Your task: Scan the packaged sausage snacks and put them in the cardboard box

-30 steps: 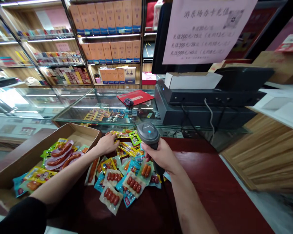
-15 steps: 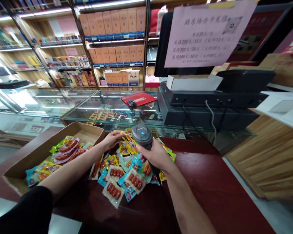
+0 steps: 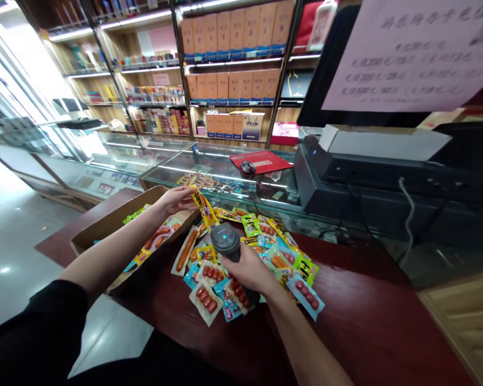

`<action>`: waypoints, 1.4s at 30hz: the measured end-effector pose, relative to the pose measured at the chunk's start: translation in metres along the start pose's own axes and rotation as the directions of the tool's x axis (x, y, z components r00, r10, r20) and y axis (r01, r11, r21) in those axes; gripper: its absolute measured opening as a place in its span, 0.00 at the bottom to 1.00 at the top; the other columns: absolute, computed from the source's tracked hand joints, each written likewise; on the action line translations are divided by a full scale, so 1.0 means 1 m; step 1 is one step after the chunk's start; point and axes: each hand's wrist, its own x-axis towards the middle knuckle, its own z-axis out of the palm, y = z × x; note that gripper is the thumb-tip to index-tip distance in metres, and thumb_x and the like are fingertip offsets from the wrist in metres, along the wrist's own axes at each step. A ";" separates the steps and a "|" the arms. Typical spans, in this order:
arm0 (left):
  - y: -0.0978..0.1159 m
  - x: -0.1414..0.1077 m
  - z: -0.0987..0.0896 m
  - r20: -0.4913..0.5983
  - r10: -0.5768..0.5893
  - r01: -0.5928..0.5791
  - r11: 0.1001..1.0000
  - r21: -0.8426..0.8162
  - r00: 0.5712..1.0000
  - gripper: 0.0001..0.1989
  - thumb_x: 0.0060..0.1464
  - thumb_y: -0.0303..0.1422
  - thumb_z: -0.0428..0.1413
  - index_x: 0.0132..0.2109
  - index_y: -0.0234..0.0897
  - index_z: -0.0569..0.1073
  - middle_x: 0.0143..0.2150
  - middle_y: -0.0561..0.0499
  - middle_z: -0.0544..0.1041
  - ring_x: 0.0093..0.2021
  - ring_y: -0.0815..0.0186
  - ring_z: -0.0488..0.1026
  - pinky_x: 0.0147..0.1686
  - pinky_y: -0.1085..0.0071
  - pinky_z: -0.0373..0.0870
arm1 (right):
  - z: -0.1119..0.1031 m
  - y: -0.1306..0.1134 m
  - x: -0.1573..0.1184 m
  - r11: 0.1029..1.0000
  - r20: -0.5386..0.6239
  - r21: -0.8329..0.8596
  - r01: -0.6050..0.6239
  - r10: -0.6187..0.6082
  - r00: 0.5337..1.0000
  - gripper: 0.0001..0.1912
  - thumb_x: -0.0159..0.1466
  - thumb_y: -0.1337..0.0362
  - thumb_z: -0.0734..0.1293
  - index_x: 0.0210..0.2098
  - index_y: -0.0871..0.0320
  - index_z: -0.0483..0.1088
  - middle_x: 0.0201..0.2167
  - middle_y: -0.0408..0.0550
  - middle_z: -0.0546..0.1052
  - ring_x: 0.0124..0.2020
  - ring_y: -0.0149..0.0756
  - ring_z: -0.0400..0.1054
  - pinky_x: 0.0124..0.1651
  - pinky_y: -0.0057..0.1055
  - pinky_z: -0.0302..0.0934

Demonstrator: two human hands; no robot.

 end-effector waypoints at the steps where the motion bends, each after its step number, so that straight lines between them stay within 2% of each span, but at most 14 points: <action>1: 0.003 -0.001 -0.003 -0.014 -0.003 0.002 1.000 -0.009 1.000 0.18 0.37 0.32 0.70 0.34 0.32 0.71 0.30 0.49 0.75 0.31 0.67 0.75 0.37 0.56 0.79 | 0.004 -0.001 0.000 1.000 0.013 0.005 0.001 -0.001 1.000 0.11 0.57 0.61 0.70 0.36 0.57 0.67 0.16 0.38 0.71 0.16 0.31 0.67 0.20 0.26 0.62; 8: 0.005 0.000 -0.016 -0.062 -0.009 0.008 1.000 -0.015 0.998 0.15 0.39 0.30 0.69 0.33 0.34 0.72 0.29 0.51 0.75 0.29 0.67 0.74 0.38 0.55 0.78 | 0.010 -0.006 -0.004 1.000 0.034 0.019 -0.006 0.005 0.999 0.14 0.56 0.61 0.71 0.41 0.57 0.69 0.16 0.38 0.73 0.15 0.30 0.66 0.20 0.26 0.63; 16: 0.005 -0.002 -0.010 -0.007 0.003 -0.003 1.000 0.026 1.000 0.14 0.41 0.31 0.68 0.34 0.33 0.73 0.31 0.47 0.77 0.29 0.65 0.75 0.33 0.57 0.78 | 0.009 -0.005 -0.003 0.998 0.000 0.027 0.052 -0.052 0.999 0.17 0.56 0.60 0.71 0.44 0.58 0.71 0.19 0.41 0.75 0.18 0.32 0.69 0.23 0.27 0.65; 25: 0.010 -0.002 -0.017 -0.029 -0.003 0.003 1.000 0.009 1.000 0.14 0.40 0.31 0.69 0.32 0.34 0.72 0.31 0.49 0.77 0.29 0.67 0.74 0.36 0.58 0.78 | 0.009 -0.008 -0.003 1.000 0.004 0.009 0.002 -0.002 1.000 0.17 0.55 0.62 0.72 0.43 0.57 0.70 0.18 0.40 0.74 0.16 0.30 0.67 0.20 0.26 0.64; 30: 0.013 -0.004 -0.020 -0.021 0.007 -0.006 1.000 0.027 1.000 0.14 0.41 0.31 0.68 0.33 0.34 0.73 0.30 0.49 0.76 0.30 0.66 0.75 0.35 0.59 0.78 | 0.011 -0.011 -0.004 1.000 0.043 -0.024 0.014 -0.013 0.999 0.14 0.56 0.62 0.70 0.42 0.58 0.70 0.17 0.38 0.72 0.14 0.29 0.65 0.19 0.25 0.62; 38: 0.017 -0.006 -0.022 -0.032 0.006 -0.006 1.000 0.000 0.999 0.15 0.38 0.30 0.69 0.32 0.34 0.72 0.30 0.49 0.77 0.28 0.67 0.74 0.37 0.57 0.78 | 0.013 -0.012 -0.008 0.998 0.024 -0.058 0.025 -0.023 0.999 0.12 0.57 0.62 0.70 0.40 0.58 0.70 0.15 0.36 0.70 0.14 0.28 0.64 0.18 0.23 0.60; 42: 0.025 -0.010 -0.032 -0.053 0.016 -0.018 1.000 -0.022 0.998 0.16 0.37 0.30 0.70 0.32 0.34 0.72 0.30 0.50 0.76 0.29 0.67 0.74 0.38 0.55 0.78 | 0.013 -0.013 -0.009 1.000 0.034 -0.009 0.003 -0.002 0.999 0.14 0.58 0.60 0.70 0.41 0.58 0.68 0.16 0.37 0.71 0.14 0.28 0.64 0.18 0.24 0.61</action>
